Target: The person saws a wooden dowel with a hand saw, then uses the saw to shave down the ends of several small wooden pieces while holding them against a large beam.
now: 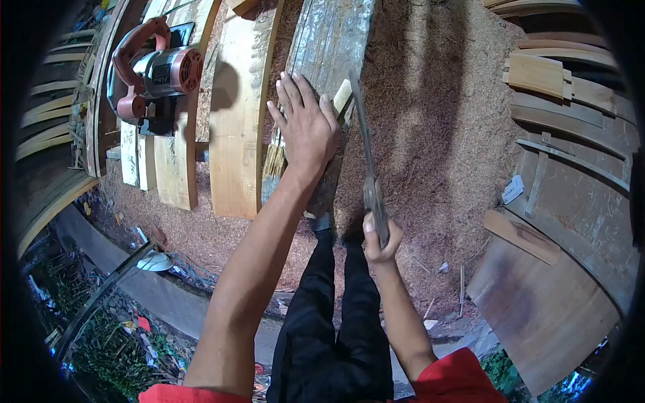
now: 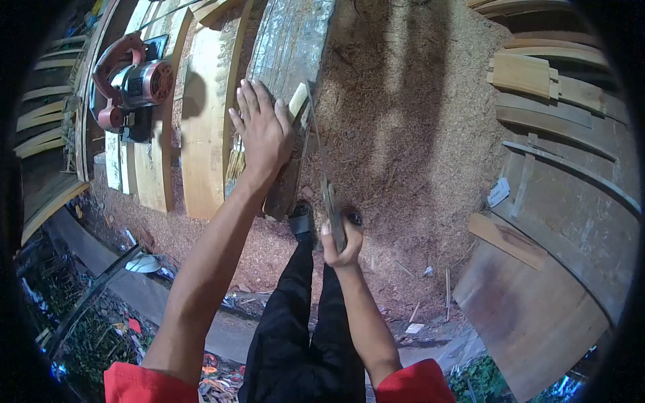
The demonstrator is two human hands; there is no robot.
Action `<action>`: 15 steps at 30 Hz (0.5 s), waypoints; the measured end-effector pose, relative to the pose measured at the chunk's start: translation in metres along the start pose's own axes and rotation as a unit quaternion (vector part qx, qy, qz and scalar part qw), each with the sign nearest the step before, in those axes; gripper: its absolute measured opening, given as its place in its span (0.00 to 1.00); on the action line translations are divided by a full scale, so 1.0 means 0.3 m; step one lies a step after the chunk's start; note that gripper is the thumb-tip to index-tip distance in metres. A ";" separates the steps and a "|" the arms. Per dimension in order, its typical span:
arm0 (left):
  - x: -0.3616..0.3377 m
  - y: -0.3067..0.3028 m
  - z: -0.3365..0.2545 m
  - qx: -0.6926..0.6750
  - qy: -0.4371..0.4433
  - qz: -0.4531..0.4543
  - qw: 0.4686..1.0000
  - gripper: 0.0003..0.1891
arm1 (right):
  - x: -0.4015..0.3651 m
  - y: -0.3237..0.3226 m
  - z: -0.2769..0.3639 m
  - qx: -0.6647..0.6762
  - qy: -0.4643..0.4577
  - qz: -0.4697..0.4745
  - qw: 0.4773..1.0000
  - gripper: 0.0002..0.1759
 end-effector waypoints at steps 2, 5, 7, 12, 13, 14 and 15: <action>0.017 0.003 -0.008 0.003 -0.002 -0.014 1.000 0.34 | -0.024 0.000 -0.065 0.007 -0.009 -0.007 1.000 0.09; 0.004 0.010 -0.003 0.006 0.002 -0.025 1.000 0.33 | 0.049 0.015 -0.066 0.004 0.000 -0.016 1.000 0.08; 0.005 0.008 -0.007 0.006 0.010 -0.032 0.999 0.33 | 0.065 0.000 -0.069 -0.018 -0.007 -0.005 1.000 0.08; 0.006 0.000 -0.007 -0.004 0.013 -0.044 0.999 0.31 | 0.079 -0.033 -0.025 -0.042 -0.018 0.041 0.998 0.09; 0.007 -0.004 -0.005 -0.005 0.016 -0.043 0.999 0.30 | 0.092 -0.043 -0.007 -0.061 -0.021 0.051 0.997 0.10; 0.004 -0.004 -0.001 -0.006 0.019 -0.041 0.999 0.30 | 0.103 -0.048 0.003 -0.063 -0.023 0.053 0.996 0.11; 0.003 -0.003 0.002 -0.007 0.021 -0.039 0.999 0.29 | 0.112 -0.052 0.004 -0.079 -0.034 0.059 0.995 0.11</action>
Point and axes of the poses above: each hand's wrist, its own x-axis towards the middle knuckle, its own y-axis out of the palm, z = x × y, the point moved 1 cm from there along x, towards the middle knuckle, and after that the axes turned 4 degrees about z, right-handed, at the moved point
